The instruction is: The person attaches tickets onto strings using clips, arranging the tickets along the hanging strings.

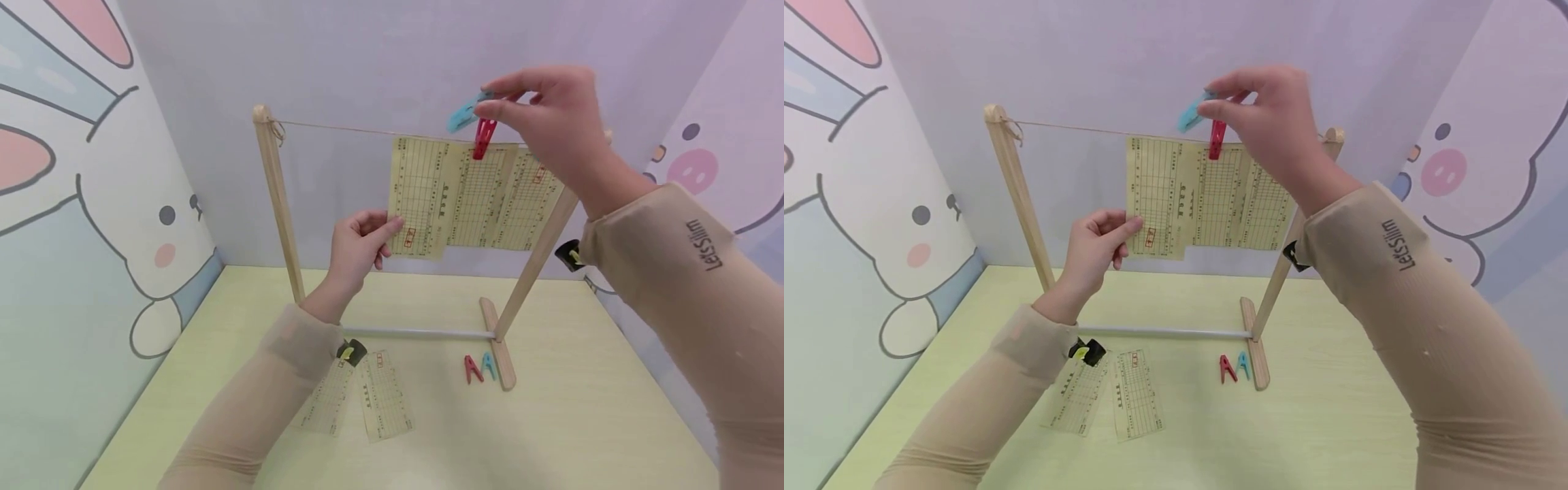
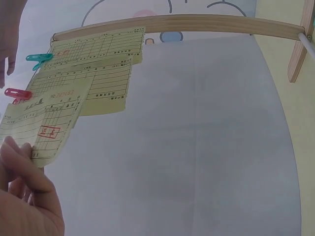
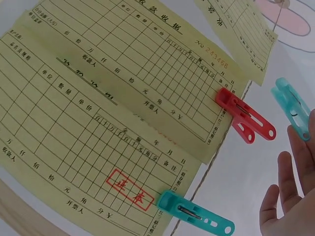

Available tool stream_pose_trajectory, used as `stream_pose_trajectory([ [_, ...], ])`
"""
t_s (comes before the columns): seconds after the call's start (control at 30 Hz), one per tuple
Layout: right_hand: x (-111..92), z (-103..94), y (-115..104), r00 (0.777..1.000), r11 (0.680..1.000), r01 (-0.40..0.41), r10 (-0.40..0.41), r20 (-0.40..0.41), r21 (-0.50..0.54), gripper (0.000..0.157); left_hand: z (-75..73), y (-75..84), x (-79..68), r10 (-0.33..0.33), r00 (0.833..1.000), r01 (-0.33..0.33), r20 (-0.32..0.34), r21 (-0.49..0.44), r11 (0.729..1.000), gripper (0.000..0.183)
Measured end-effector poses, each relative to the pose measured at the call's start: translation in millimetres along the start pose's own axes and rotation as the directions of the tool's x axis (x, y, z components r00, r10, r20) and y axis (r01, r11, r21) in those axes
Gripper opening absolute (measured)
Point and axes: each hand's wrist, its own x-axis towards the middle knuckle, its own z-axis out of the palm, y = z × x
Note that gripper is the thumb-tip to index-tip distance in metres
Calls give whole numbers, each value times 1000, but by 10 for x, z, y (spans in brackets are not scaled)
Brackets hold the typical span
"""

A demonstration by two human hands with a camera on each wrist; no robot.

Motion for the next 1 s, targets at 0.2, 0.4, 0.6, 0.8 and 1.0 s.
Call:
stream_pose_trajectory([
  [0.2, 91, 43, -74, 998, 996, -2, 7, 57, -92, 27, 7, 2, 10, -3, 1000, 3, 1, -5, 1000, 21],
  [0.4, 136, 86, -127, 995, 979, -12, 31, 92, -203, 28, 12, 18, 30, -10, 1000, 10, 6, -8, 1000, 20],
  [0.6, 196, 138, -178, 990, 970, 26, 8, 138, -240, 26, 10, 20, 39, -23, 1000, 23, -4, -3, 1000, 21],
  [0.8, 265, 187, -203, 978, 966, 37, 17, 206, -256, 24, 25, 21, 46, -26, 1000, 26, -3, -9, 1000, 21],
  [1.0, 269, 235, -188, 964, 949, 39, 47, 262, -312, 27, 48, 2, 47, -13, 1000, 13, -2, -3, 1000, 21],
])
